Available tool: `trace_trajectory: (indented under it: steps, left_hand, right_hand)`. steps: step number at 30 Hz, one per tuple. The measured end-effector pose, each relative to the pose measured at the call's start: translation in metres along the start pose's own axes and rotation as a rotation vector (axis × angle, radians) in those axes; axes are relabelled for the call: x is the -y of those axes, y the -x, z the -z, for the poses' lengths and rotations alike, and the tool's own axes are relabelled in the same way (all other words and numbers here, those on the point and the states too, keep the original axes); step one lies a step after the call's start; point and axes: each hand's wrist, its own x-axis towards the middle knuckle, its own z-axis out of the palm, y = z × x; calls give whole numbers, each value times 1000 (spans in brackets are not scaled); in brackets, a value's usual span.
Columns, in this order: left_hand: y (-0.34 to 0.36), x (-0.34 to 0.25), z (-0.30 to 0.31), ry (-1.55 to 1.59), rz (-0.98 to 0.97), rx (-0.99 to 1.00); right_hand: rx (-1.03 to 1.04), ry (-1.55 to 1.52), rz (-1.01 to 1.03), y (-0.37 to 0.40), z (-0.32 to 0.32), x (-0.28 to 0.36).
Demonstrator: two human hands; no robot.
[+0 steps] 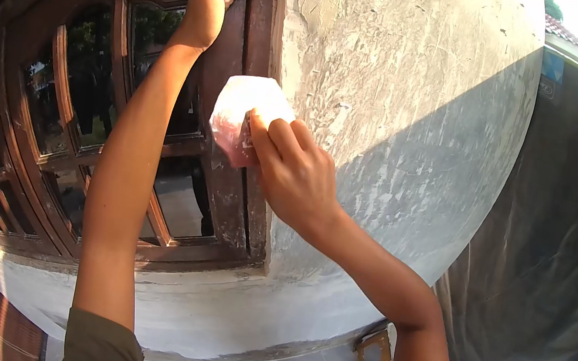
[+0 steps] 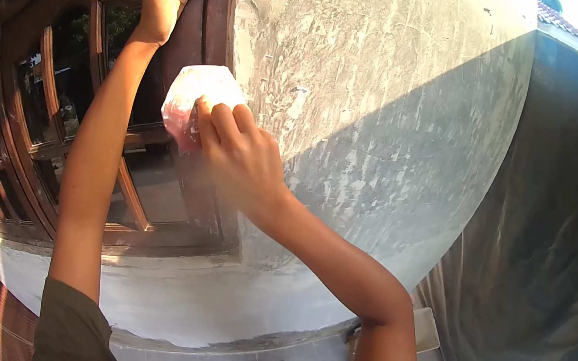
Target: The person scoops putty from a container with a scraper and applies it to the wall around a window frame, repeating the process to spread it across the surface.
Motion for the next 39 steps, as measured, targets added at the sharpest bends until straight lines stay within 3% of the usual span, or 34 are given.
trace_trajectory:
  steps: [3,8,10,13,21,31,39]
  left_hand:
    - [-3,-9,-3,-94,-37,160]
    - [26,-18,-36,-152,-134,72]
    - [24,-4,-21,-154,-143,-25]
    - [76,-10,-57,-104,-302,20]
    - [159,-6,-134,-30,-251,31]
    - [197,36,-267,65,-223,65]
    - [206,84,-410,179,-219,74]
  right_hand:
    - [-54,-165,-93,5,30,22]
    - [-98,-1077,-808,9,66,-5]
    - [-102,-1235,-822,19,74,-19]
    - [-88,-1283,-887,37,87,-28]
    - [-167,-1074,-942,74,110,-66]
    - [-295,-919,-999,138,154,-129]
    - [-337,-797,-1036,204,233,-224]
